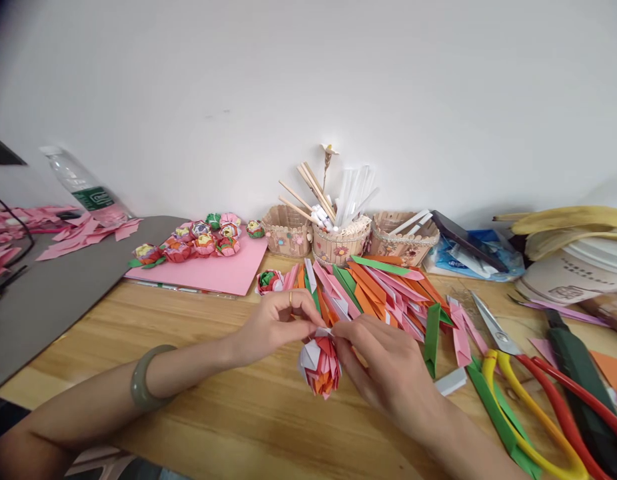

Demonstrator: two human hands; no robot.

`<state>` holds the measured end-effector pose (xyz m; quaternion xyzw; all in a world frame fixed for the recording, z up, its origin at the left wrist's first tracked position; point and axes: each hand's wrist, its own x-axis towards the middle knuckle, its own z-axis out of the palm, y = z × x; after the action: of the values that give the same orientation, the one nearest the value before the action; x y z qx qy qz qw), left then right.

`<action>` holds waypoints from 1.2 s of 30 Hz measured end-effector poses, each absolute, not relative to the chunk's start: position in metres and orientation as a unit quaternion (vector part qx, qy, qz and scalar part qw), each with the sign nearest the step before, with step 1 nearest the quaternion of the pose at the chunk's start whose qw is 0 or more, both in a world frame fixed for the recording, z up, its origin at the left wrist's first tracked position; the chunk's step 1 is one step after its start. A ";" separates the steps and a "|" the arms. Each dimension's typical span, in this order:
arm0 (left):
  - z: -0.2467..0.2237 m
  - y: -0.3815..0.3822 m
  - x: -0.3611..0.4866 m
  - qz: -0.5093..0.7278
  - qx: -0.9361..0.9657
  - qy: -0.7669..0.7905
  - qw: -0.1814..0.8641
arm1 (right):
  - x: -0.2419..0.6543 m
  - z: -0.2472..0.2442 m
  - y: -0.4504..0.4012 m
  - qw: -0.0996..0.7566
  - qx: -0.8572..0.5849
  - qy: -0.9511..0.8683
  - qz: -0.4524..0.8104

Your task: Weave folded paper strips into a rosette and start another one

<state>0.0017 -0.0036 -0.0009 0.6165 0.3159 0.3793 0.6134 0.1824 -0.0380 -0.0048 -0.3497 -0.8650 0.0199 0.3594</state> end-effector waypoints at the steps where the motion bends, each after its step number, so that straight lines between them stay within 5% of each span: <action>1: 0.000 -0.003 0.001 0.368 0.602 0.311 0.637 | 0.184 -0.006 -0.038 0.354 -0.342 -0.871 0.005; 12: -0.008 -0.001 0.004 0.183 0.499 0.234 0.814 | 0.199 -0.005 -0.031 0.349 -0.300 -0.885 -0.071; 17: -0.006 0.003 0.003 0.315 0.536 0.292 0.727 | 0.193 0.005 -0.034 0.389 -0.380 -0.839 -0.020; 24: -0.011 0.004 0.002 0.391 0.623 0.304 0.605 | 0.183 0.017 -0.029 0.332 -0.514 -0.701 0.366; 36: -0.013 0.001 0.005 0.398 0.581 0.327 0.630 | 0.185 0.019 -0.025 0.321 -0.489 -0.717 0.378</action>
<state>0.0047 0.0014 -0.0129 0.5810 0.3271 0.3980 0.6302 0.1847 -0.0255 0.0194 -0.4894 -0.7171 0.3783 0.3211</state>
